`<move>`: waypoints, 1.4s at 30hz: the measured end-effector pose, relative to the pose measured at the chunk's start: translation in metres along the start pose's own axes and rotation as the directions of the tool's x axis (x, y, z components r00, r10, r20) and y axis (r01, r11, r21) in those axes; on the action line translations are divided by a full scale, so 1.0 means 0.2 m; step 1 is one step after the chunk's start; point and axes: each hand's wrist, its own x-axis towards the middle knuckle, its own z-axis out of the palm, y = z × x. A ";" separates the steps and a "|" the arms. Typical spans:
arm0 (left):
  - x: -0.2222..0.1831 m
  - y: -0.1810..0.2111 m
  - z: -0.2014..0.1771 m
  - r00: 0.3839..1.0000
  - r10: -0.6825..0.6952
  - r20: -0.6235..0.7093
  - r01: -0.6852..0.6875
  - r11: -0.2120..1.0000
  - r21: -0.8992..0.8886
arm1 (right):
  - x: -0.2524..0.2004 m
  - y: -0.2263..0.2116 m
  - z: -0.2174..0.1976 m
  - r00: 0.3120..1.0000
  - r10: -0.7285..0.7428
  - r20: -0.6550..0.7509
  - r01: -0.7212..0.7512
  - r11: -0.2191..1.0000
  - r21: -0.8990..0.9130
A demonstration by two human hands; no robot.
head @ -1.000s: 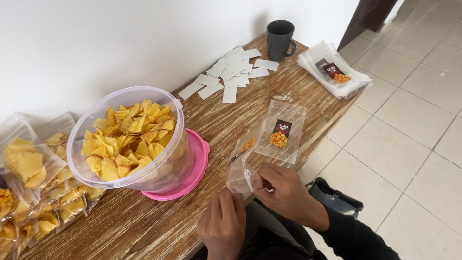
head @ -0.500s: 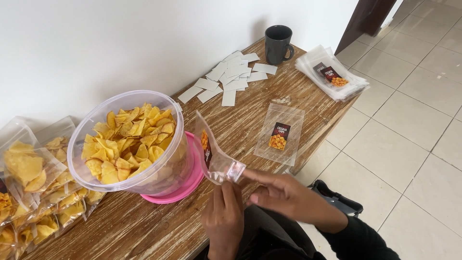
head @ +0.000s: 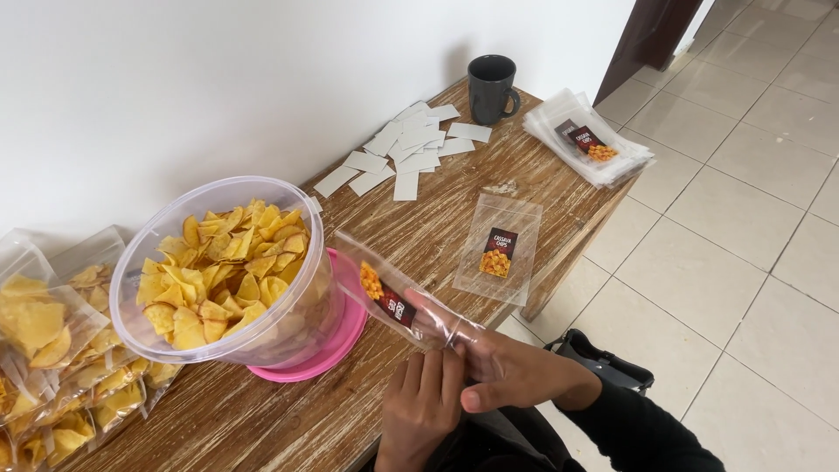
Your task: The person picks up empty plastic bags and fills them with cassava chips from a large plastic container by hand, then seals each bag and places it in a pile on a wooden table.
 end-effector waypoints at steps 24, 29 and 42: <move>0.54 -0.71 -0.68 0.993 0.084 -0.078 -0.017 0.782 0.624 | 0.66 -0.73 0.01 0.892 0.073 0.445 0.224 0.784 -0.578; 0.37 -0.97 -0.85 0.935 -0.295 -0.195 0.347 0.662 0.664 | 0.99 -0.84 0.10 0.986 -0.129 -0.106 0.044 0.814 -0.579; 0.26 -1.26 -0.84 0.848 -0.482 -0.220 0.522 0.684 0.509 | 1.51 -0.16 0.14 0.767 0.579 -0.276 -0.323 -0.022 -0.946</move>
